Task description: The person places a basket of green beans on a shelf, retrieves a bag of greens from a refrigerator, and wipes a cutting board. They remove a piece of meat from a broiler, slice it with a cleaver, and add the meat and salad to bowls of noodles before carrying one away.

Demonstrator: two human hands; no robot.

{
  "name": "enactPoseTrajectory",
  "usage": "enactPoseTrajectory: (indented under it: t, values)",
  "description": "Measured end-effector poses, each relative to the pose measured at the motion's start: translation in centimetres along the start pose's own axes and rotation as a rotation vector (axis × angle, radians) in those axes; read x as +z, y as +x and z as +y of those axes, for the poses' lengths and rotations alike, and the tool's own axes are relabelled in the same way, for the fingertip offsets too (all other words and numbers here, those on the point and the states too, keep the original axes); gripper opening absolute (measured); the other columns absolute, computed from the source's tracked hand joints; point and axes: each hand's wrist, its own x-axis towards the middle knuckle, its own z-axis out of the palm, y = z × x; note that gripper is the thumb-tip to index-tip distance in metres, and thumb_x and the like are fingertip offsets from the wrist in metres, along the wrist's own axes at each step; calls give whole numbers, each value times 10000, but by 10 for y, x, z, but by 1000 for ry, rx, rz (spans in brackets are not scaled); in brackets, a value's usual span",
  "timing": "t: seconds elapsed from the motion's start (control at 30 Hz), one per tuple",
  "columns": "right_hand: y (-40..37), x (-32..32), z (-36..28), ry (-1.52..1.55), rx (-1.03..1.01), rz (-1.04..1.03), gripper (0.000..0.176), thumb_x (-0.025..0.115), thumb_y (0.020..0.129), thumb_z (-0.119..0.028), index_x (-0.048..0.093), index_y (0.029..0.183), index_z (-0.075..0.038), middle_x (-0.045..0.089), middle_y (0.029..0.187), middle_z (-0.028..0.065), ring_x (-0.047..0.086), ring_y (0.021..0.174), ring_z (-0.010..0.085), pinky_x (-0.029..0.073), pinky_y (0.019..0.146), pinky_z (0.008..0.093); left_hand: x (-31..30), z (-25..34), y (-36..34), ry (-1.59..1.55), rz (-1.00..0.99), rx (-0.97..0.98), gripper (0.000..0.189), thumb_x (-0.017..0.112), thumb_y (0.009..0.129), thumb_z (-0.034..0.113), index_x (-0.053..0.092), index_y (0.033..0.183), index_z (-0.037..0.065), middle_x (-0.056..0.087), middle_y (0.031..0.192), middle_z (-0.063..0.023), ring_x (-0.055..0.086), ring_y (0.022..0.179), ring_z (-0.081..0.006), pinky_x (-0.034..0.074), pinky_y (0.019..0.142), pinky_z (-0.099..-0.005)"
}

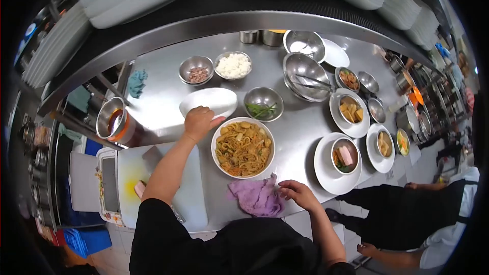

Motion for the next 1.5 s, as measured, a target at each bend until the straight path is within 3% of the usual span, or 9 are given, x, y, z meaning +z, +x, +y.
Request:
enactPoseTrajectory:
  t: [0.23,0.53,0.67,0.73,0.87,0.93,1.0,1.1,1.5]
  values:
    - [48,9,14,154,12,235,367,541,930,-273,526,1197,-23,634,844,60,592,662,108,474,550,244,50,-28,-5,-33,-67,2,397,661,763,445,585,567,108,566,618,-54,576,620,-233,476,582,-351]
    - [115,26,13,-6,117,372,370,505,930,-347,539,1134,-39,635,820,78,608,622,147,474,521,278,90,-47,10,-20,-208,-132,396,642,794,448,588,662,78,567,676,-83,578,671,-273,458,640,-385]
    - [121,20,-5,-49,192,286,332,506,888,-274,509,1076,-1,616,766,105,597,546,174,472,483,302,74,-13,42,-198,13,-301,404,614,833,450,591,771,51,578,709,-109,580,695,-292,444,666,-408]
    - [127,16,-8,-22,198,271,322,501,863,-231,498,1075,11,608,746,106,588,528,174,466,466,301,56,10,54,-484,-345,-582,439,547,881,457,595,800,28,606,749,-132,591,727,-307,449,685,-415]
    - [116,23,-15,162,130,281,292,487,808,-129,478,1050,35,587,696,101,558,480,171,450,427,288,69,9,31,-402,-701,-506,613,384,907,566,636,913,8,633,836,-202,614,838,-338,469,800,-400]
    - [98,25,-19,211,135,309,282,489,807,-119,473,1044,32,583,691,101,553,473,170,442,414,283,62,4,22,-374,-874,-441,683,335,904,614,619,1052,11,641,881,-192,636,814,-304,509,745,-369]
    - [75,27,-15,274,143,353,271,491,805,-108,468,1039,29,580,686,101,548,466,168,434,400,279,16,20,24,-843,-1271,-754,678,348,914,607,549,1172,13,621,908,-171,615,735,-216,542,611,-314]
    - [34,21,-3,337,140,402,253,498,827,-110,470,1048,11,576,701,93,524,455,150,431,397,270,-2,42,9,-1057,-1160,-693,628,366,932,570,501,1242,41,605,890,-111,599,702,-147,530,516,-258]
    - [-162,18,63,679,12,628,460,509,758,-60,435,1208,0,593,899,99,579,598,157,482,443,271,-35,227,-46,-1620,-788,-699,388,435,988,318,516,1220,17,607,960,-52,580,728,-83,480,610,-230]
